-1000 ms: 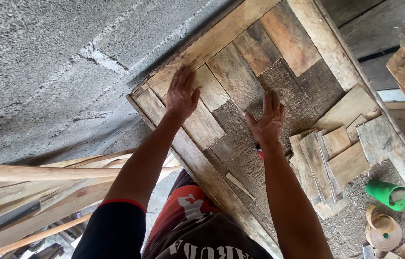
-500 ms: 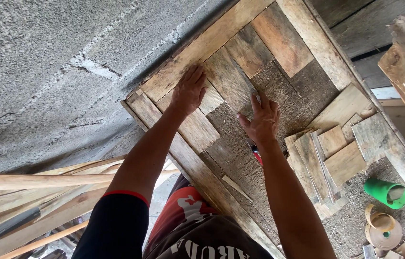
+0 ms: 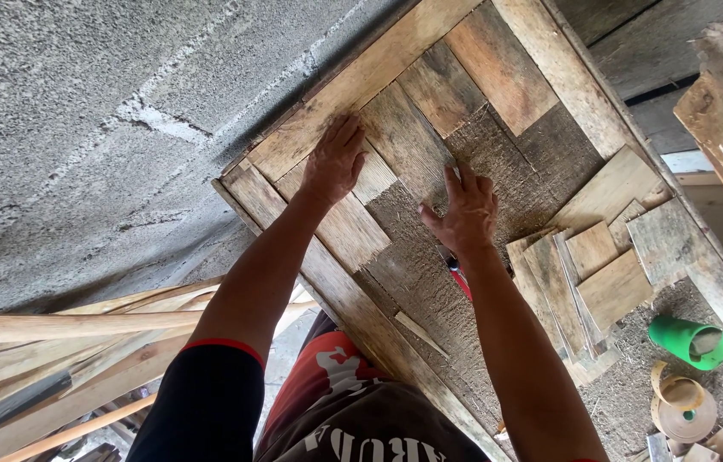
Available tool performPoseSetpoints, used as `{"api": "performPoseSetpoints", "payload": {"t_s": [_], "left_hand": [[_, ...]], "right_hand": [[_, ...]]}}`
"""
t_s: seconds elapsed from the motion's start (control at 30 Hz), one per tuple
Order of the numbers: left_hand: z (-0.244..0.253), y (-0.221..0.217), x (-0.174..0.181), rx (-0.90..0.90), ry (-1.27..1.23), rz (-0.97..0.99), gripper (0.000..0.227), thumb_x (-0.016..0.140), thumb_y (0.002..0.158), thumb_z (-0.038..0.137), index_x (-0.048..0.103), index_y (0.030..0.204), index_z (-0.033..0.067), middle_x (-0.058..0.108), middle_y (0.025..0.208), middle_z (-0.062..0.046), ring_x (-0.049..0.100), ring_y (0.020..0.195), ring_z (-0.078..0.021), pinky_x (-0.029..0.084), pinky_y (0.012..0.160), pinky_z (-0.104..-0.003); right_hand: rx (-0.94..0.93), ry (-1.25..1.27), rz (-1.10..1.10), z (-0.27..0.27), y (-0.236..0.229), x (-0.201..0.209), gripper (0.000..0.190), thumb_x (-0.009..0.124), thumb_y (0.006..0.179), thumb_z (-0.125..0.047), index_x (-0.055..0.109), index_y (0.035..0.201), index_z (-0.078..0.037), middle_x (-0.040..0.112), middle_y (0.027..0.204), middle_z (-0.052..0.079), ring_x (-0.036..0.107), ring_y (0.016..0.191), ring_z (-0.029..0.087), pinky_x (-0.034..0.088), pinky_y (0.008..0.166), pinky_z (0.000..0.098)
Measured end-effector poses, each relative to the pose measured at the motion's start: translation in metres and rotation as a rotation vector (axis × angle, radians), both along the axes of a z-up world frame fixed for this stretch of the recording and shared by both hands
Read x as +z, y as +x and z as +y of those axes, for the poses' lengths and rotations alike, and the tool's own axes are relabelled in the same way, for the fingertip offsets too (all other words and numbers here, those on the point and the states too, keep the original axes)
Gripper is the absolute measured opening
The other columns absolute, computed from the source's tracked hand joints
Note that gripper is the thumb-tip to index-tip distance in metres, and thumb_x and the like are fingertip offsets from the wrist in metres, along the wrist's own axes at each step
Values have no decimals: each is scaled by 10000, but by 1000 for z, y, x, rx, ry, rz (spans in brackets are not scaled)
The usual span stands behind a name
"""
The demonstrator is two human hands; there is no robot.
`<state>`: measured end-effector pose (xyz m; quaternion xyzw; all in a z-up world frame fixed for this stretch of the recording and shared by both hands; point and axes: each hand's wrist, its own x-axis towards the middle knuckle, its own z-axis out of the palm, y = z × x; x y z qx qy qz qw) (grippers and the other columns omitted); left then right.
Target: Applying and trimming thin wood strips onto a wooden base using a utility knife.
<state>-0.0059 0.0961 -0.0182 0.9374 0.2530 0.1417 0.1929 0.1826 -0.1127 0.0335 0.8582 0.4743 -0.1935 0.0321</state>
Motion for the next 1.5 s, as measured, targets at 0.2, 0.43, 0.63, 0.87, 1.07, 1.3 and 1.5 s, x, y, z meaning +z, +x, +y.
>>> {"api": "performPoseSetpoints", "payload": {"t_s": [0.2, 0.43, 0.63, 0.87, 1.07, 1.3, 1.5], "left_hand": [[2, 0, 5, -2, -14, 13, 475, 686, 1000, 229, 583, 1378, -38, 445, 1576, -211, 377, 1492, -360, 296, 1262, -444], [2, -2, -2, -1, -14, -26, 491, 693, 1004, 232, 577, 1397, -38, 453, 1575, -212, 392, 1492, -351, 311, 1264, -434], [2, -2, -1, 7, -34, -27, 482, 693, 994, 213, 584, 1387, -44, 460, 1563, -221, 389, 1493, -359, 323, 1267, -431], [1, -2, 3, 15, -39, -44, 463, 671, 990, 210, 594, 1373, -39, 481, 1548, -216, 421, 1476, -363, 349, 1246, -430], [3, -3, -6, 28, -27, -48, 381, 622, 1037, 150, 606, 1380, -15, 498, 1549, -196, 431, 1479, -338, 353, 1254, -427], [3, -4, -6, 42, -52, -58, 351, 618, 1025, 104, 637, 1363, 8, 487, 1578, -166, 434, 1482, -310, 360, 1246, -398], [4, -5, -14, 32, -15, -76, 375, 635, 1023, 107, 636, 1386, 10, 466, 1588, -146, 420, 1497, -292, 355, 1262, -393]], "right_hand": [[8, -44, -6, 4, -1, 10, 1012, 786, 796, -600, 355, 1592, -148, 340, 1659, 77, 414, 1379, 356, 457, 1075, 507], [-32, -42, 35, 5, 3, -1, 1017, 770, 811, -577, 310, 1612, -152, 277, 1685, 73, 420, 1329, 370, 489, 1000, 494], [-9, -11, 5, 4, -2, 6, 985, 778, 807, -566, 357, 1602, -165, 317, 1681, 49, 427, 1353, 350, 496, 1010, 493], [-10, -4, 2, 4, -1, 3, 994, 786, 795, -572, 369, 1595, -153, 325, 1665, 75, 415, 1352, 362, 479, 1025, 504], [2, -11, -19, 4, -1, 1, 988, 783, 808, -593, 365, 1592, -161, 312, 1664, 81, 391, 1382, 372, 456, 1048, 516], [-12, -74, -4, 6, -1, 2, 1009, 771, 815, -595, 317, 1617, -183, 261, 1693, 58, 388, 1368, 364, 476, 1044, 482], [-10, -18, -23, 2, 0, -6, 1015, 773, 828, -621, 340, 1622, -162, 275, 1687, 65, 412, 1341, 362, 507, 1017, 477]]}}
